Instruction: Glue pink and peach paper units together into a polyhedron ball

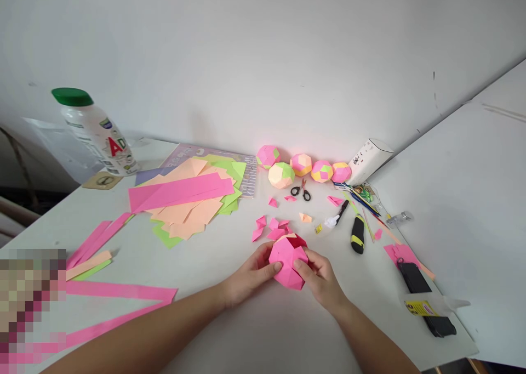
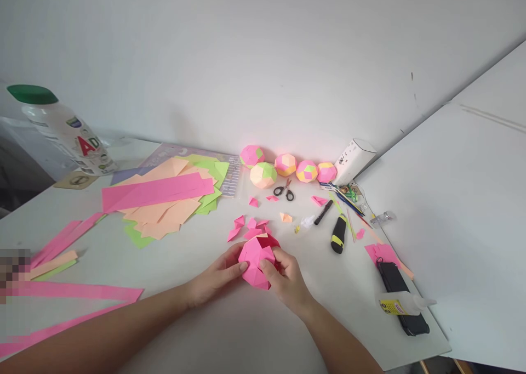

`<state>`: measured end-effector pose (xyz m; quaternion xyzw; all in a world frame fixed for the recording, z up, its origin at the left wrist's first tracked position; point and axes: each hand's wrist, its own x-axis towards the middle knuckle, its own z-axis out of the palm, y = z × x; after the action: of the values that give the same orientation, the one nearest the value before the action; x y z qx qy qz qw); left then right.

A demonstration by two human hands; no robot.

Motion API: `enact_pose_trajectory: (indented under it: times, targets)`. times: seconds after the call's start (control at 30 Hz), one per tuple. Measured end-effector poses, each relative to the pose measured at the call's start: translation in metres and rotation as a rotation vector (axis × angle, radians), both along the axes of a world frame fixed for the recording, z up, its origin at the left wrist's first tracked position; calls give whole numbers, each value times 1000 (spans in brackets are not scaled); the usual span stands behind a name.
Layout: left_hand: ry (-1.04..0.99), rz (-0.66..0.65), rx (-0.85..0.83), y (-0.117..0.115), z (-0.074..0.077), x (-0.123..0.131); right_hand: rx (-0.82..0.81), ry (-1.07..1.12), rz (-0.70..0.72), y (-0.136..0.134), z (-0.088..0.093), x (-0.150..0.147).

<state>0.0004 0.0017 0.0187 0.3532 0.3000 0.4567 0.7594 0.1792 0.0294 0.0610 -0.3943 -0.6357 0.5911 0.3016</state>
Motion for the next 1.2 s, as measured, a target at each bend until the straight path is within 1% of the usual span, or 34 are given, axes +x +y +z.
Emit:
enact_pose_trajectory:
  times: [0.1,0.2,0.3,0.37,0.47,0.53,0.67,0.77,0.9,1.07,1.2]
  targets:
    - [-83,8,-30,2,-1,0,55,-13,26,1,5,0]
    - [-189,-4,-35,3,-1,1,122,-38,21,3,7,2]
    - [-253,-6,-43,5,1,2,230,-51,6,4,6,2]
    - [-301,0,-73,6,2,2,389,-15,-13,4,5,2]
    - [-385,-15,-136,9,4,-1,698,61,-42,4,5,2]
    - [-422,-34,-168,11,5,-3,868,64,-49,5,4,2]
    - [-456,-54,-194,12,5,-5,1148,-40,-11,8,-2,3]
    - [-451,-73,-193,12,4,-5,1298,-164,3,11,-8,4]
    - [-422,-120,-191,13,1,-5,1394,-243,-20,12,-16,4]
    - [-420,-160,-198,13,-3,-4,1439,-266,-10,9,-21,2]
    - [-427,-167,-133,11,-1,-2,1468,-284,3,4,-20,-3]
